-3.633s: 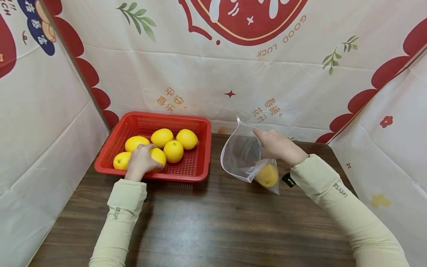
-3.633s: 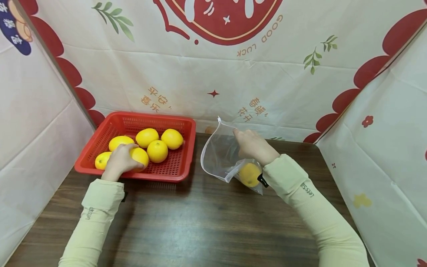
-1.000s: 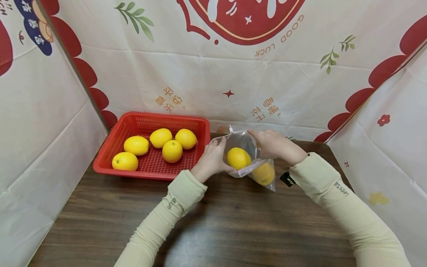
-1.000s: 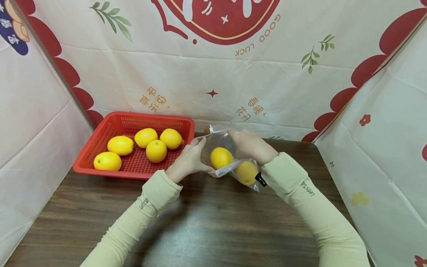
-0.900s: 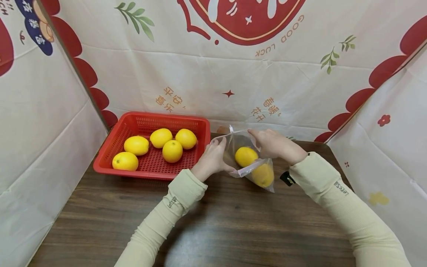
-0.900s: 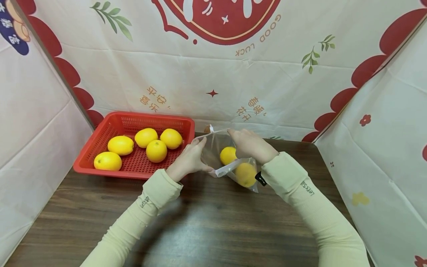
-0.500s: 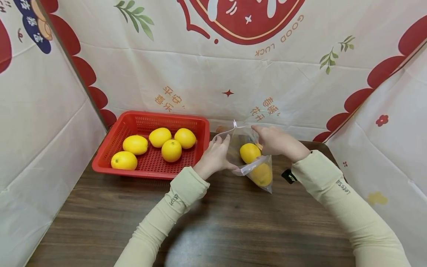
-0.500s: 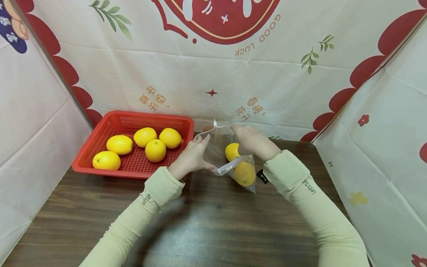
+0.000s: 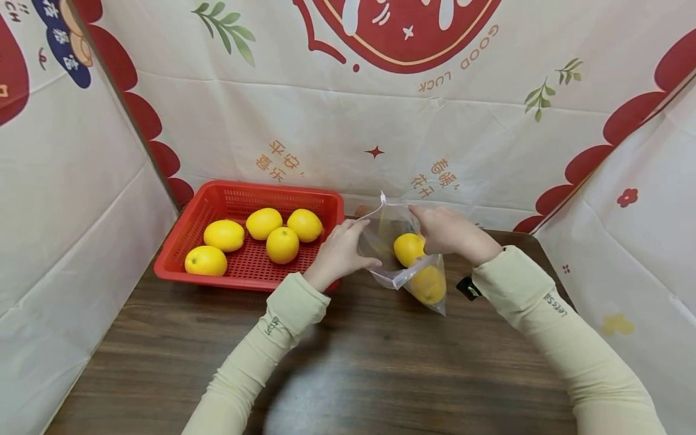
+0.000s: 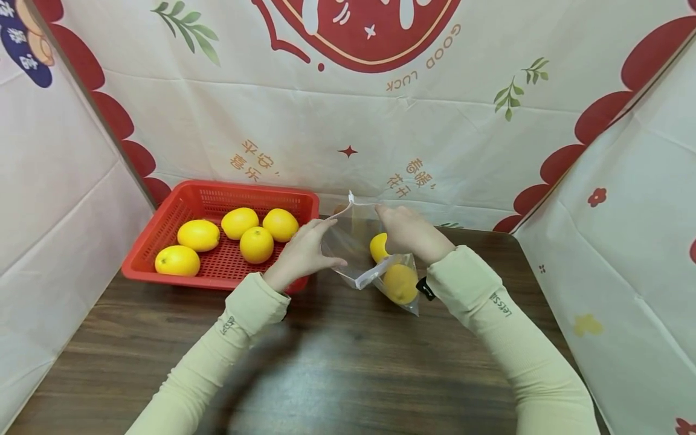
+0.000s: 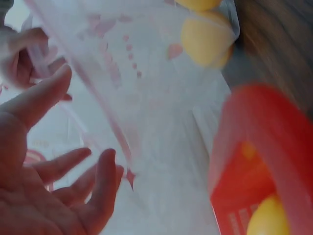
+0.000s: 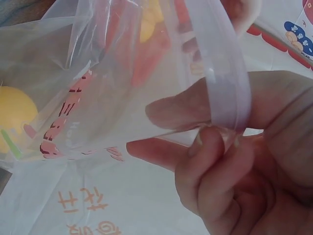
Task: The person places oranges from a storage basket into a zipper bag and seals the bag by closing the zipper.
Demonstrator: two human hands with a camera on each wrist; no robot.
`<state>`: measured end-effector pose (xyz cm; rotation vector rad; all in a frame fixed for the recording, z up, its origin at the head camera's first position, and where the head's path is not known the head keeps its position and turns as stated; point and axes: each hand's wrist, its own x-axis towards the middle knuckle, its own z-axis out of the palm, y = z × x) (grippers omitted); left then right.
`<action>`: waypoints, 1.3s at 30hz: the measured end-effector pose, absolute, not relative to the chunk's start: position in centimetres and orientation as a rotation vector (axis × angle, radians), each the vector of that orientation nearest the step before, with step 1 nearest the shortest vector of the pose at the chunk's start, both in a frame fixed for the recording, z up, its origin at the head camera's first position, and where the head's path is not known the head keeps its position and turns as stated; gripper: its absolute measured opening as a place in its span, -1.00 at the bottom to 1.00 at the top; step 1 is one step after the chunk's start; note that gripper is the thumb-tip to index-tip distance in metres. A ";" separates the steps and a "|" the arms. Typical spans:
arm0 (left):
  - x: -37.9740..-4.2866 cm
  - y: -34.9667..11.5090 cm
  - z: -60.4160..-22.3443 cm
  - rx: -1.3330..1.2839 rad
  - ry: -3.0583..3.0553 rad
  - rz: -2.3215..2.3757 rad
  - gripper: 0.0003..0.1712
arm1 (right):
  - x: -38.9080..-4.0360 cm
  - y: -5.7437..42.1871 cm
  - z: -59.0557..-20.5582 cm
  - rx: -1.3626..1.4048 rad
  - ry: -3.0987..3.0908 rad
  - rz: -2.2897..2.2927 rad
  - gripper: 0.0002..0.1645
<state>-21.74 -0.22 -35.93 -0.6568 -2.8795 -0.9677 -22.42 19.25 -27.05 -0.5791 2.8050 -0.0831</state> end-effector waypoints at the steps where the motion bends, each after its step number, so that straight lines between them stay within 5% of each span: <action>1: -21.8 -0.6 -35.9 -0.663 -2.849 -0.981 -0.09 | -22.5 19.3 -27.1 -0.579 2.804 -0.082 -0.08; 8: -22.5 -4.9 -35.6 -0.654 -2.809 -1.062 -0.19 | -22.6 19.2 -27.1 -0.575 2.797 -0.103 -0.06; 24: -22.7 -17.6 -37.7 0.052 -2.876 -0.851 -0.08 | -22.7 19.2 -27.3 -0.585 2.796 -0.117 -0.07; 39: -22.7 -22.3 -41.6 0.511 -3.035 -0.772 -0.10 | -22.9 19.3 -27.2 -0.610 2.804 -0.108 -0.11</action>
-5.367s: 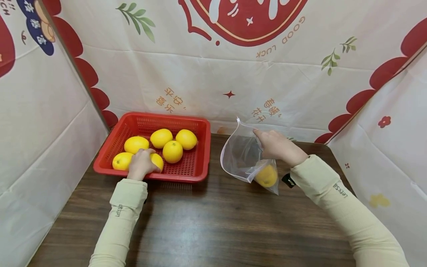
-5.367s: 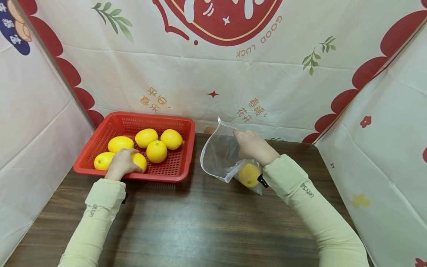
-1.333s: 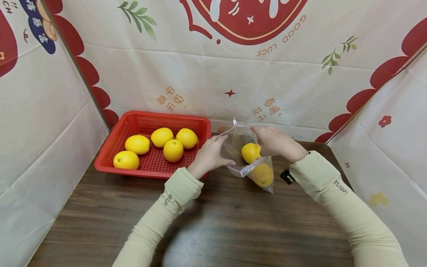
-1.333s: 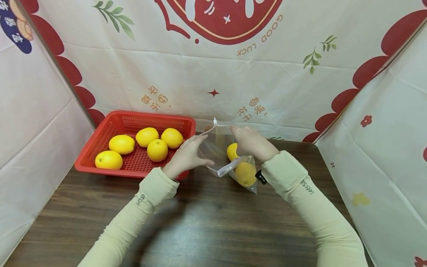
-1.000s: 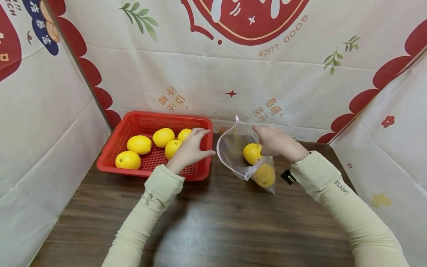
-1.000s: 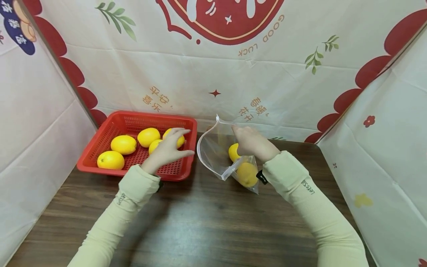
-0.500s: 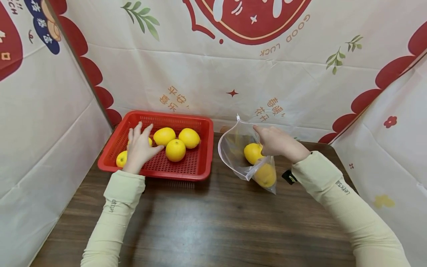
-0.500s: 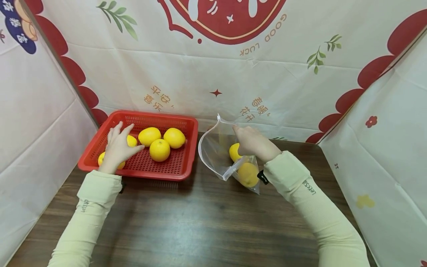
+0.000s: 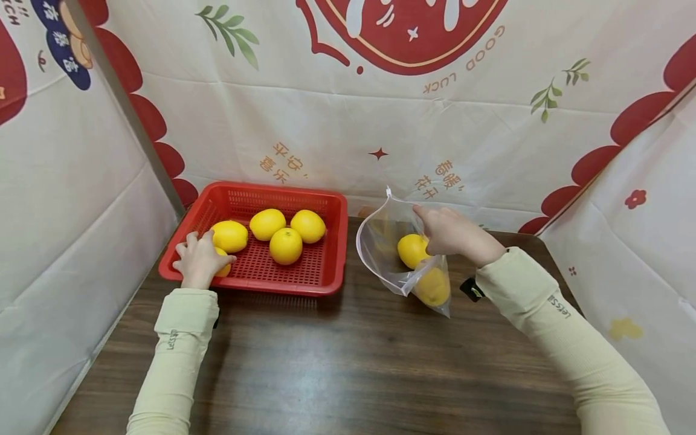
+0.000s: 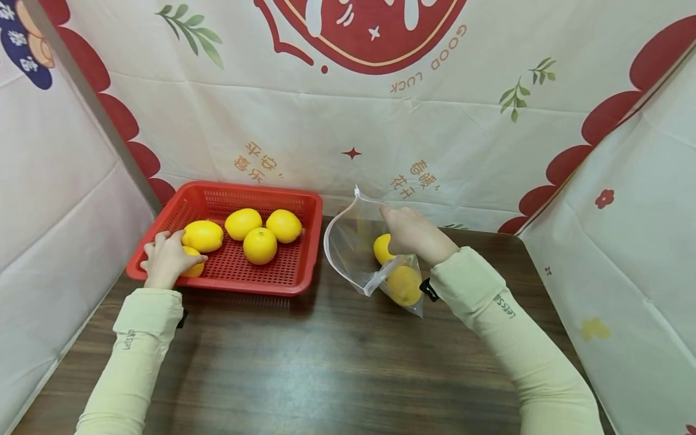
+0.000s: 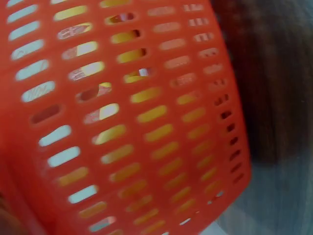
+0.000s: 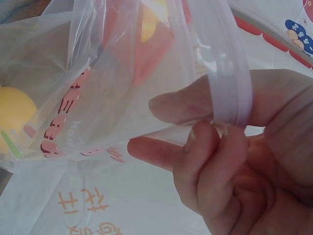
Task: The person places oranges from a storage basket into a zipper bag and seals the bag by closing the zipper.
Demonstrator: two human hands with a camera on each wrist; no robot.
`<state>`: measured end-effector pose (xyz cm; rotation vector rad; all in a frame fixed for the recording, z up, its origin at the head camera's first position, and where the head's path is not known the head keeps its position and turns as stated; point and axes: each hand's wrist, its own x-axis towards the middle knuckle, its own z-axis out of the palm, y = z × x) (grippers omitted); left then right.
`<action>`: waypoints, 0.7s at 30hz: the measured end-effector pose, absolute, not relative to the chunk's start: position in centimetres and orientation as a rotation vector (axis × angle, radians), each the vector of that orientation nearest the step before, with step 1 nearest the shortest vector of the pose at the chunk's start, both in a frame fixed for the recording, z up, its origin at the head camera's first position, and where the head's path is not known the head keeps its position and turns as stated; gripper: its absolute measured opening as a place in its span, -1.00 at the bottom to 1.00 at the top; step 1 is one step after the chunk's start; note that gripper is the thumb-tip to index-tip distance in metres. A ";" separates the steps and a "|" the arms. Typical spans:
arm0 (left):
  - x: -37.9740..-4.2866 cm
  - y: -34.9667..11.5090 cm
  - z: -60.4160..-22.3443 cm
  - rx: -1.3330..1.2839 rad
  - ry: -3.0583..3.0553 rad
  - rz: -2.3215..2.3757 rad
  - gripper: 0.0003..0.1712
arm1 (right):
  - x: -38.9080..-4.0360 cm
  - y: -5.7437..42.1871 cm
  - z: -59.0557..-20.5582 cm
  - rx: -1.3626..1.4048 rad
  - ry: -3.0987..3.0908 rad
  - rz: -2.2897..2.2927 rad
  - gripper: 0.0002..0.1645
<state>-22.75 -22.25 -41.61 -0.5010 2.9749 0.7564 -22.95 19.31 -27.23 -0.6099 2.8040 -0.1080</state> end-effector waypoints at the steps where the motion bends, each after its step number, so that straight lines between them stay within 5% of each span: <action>1: -22.8 -22.3 -41.8 -0.505 2.966 0.745 -0.09 | -23.0 19.3 -27.2 -0.615 2.807 -0.109 -0.11; 21: -22.8 -22.4 -42.2 -0.425 2.905 0.570 -0.28 | -22.9 19.5 -27.4 -0.620 2.818 -0.121 -0.09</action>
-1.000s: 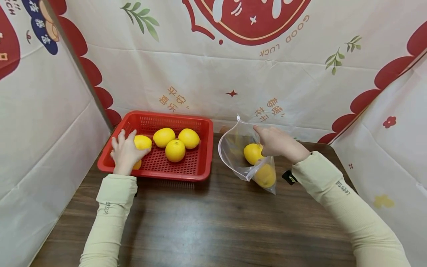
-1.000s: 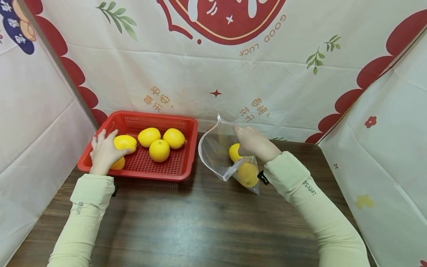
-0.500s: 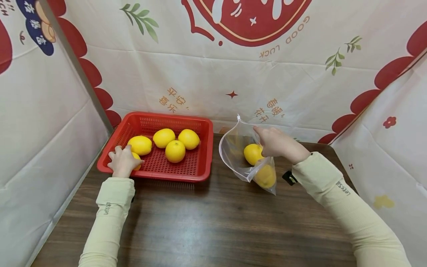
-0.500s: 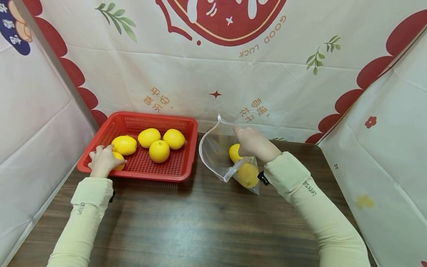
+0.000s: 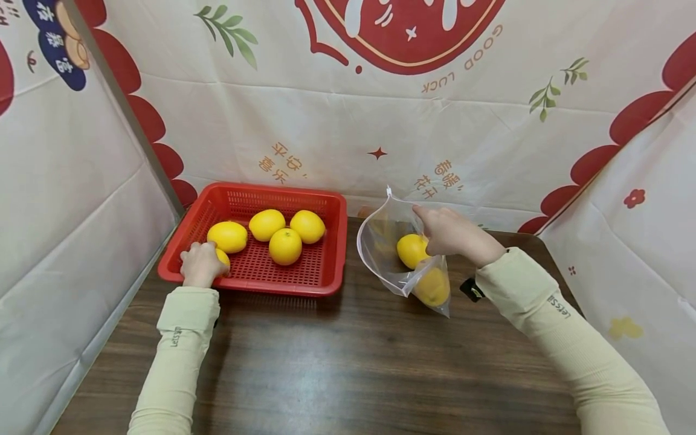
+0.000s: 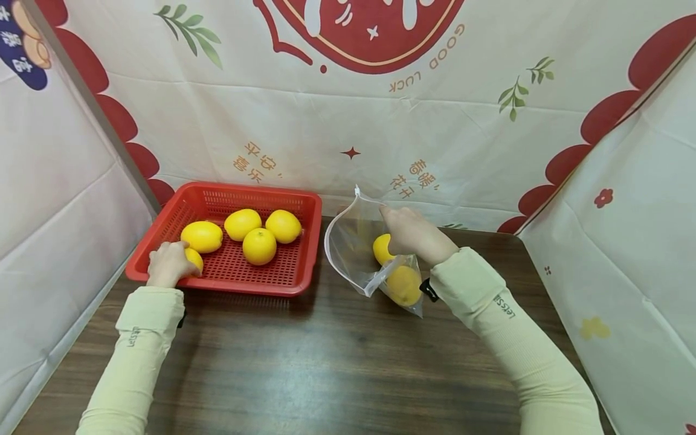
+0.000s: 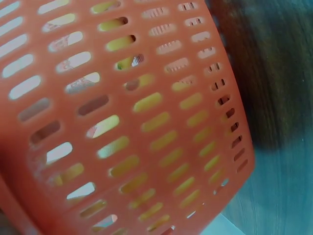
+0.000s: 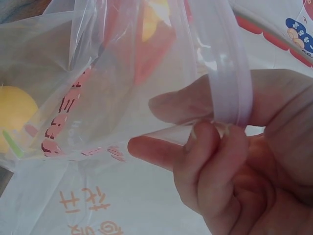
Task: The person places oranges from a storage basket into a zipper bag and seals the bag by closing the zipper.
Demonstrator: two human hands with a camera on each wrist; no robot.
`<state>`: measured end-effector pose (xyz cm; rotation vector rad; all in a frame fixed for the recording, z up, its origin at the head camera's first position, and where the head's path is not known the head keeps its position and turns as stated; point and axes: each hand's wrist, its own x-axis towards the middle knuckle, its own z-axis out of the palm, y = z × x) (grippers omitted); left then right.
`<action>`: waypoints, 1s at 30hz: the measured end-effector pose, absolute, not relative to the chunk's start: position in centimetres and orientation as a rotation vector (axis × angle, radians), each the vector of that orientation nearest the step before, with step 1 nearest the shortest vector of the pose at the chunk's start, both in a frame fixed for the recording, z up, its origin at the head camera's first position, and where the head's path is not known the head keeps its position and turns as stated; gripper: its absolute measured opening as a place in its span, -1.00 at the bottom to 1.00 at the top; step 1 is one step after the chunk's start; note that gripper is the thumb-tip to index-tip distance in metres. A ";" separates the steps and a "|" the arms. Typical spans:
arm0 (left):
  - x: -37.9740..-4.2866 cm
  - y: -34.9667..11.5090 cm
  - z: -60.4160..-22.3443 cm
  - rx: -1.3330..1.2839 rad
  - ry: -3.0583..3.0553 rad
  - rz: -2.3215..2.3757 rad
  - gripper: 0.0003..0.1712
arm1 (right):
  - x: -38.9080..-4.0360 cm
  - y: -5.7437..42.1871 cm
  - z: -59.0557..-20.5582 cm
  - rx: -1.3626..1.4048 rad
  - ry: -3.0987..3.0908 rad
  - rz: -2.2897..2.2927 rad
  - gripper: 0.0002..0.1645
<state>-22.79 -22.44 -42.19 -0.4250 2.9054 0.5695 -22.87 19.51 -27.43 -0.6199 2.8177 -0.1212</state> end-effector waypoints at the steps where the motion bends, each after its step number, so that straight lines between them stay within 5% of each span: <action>1: -22.8 -22.4 -42.2 -0.419 2.913 0.560 -0.29 | -22.9 19.5 -27.4 -0.617 2.816 -0.120 -0.09; 30: -21.9 -21.9 -41.4 -0.408 3.082 0.658 -0.28 | -22.9 19.5 -27.1 -0.577 2.788 -0.115 -0.09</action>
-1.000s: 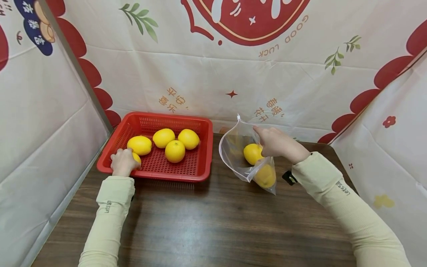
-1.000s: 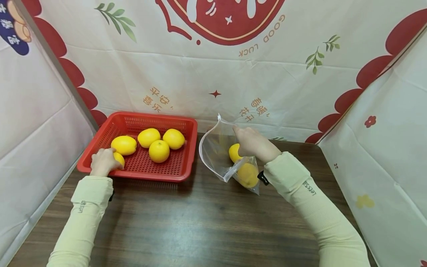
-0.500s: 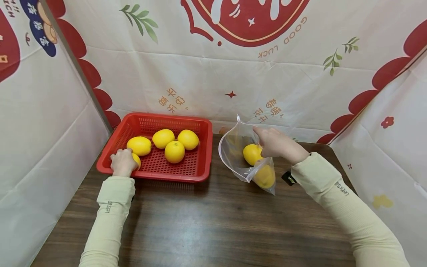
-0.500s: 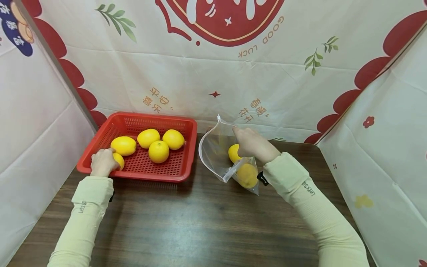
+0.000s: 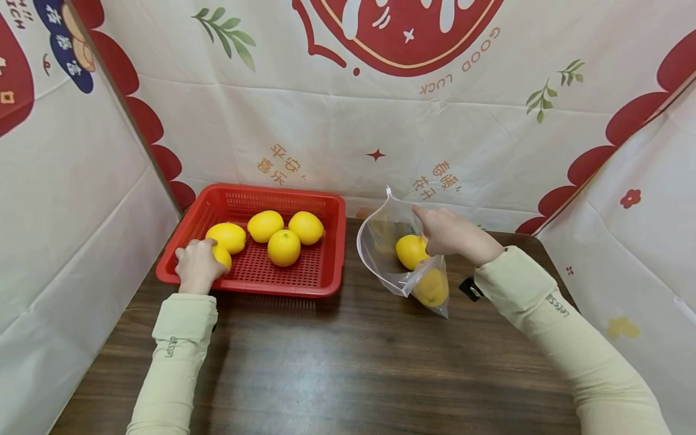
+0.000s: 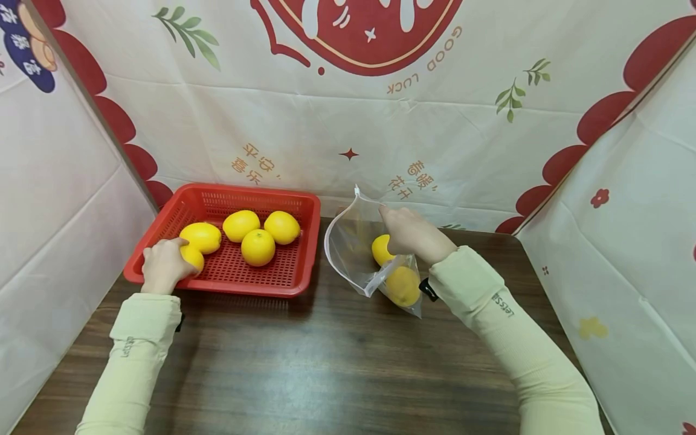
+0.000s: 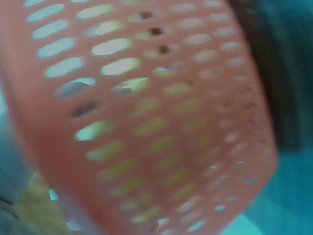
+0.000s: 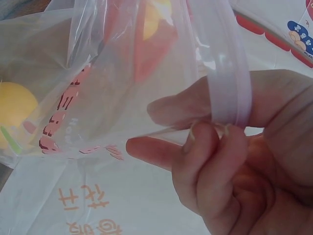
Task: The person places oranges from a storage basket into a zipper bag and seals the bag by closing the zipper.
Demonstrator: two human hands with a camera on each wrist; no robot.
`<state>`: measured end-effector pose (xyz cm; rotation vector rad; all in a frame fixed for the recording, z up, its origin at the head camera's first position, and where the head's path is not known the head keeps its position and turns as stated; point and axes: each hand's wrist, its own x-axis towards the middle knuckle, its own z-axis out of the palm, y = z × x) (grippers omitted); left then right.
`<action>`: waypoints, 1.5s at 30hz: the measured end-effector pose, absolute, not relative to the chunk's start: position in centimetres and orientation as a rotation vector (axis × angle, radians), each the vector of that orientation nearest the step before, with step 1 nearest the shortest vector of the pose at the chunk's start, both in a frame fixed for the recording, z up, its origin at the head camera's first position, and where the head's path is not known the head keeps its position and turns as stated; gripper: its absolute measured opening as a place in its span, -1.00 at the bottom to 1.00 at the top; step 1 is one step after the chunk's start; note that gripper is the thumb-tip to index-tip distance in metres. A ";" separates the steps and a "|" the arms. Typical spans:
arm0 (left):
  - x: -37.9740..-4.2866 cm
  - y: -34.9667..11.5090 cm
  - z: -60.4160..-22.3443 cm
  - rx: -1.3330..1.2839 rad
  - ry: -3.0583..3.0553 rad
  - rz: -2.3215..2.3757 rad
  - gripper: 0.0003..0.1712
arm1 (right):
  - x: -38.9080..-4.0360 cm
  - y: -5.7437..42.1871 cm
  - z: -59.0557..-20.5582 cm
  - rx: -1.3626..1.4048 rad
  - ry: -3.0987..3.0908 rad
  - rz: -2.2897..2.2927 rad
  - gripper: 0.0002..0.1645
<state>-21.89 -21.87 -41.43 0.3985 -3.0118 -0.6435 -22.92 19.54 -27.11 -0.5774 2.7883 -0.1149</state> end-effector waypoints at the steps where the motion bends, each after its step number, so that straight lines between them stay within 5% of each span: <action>1: -21.8 -21.8 -41.2 0.372 -2.986 -0.650 -0.28 | -22.9 19.5 -27.1 -0.575 2.786 -0.116 -0.09; 23: -19.9 -12.7 -34.2 -0.134 -2.589 -0.981 -0.28 | -23.0 19.4 -27.4 -0.611 2.804 -0.089 -0.12; 45: -20.4 -1.4 -34.0 -0.532 -2.571 -1.373 -0.30 | -22.7 19.1 -27.4 -0.566 2.796 -0.109 -0.15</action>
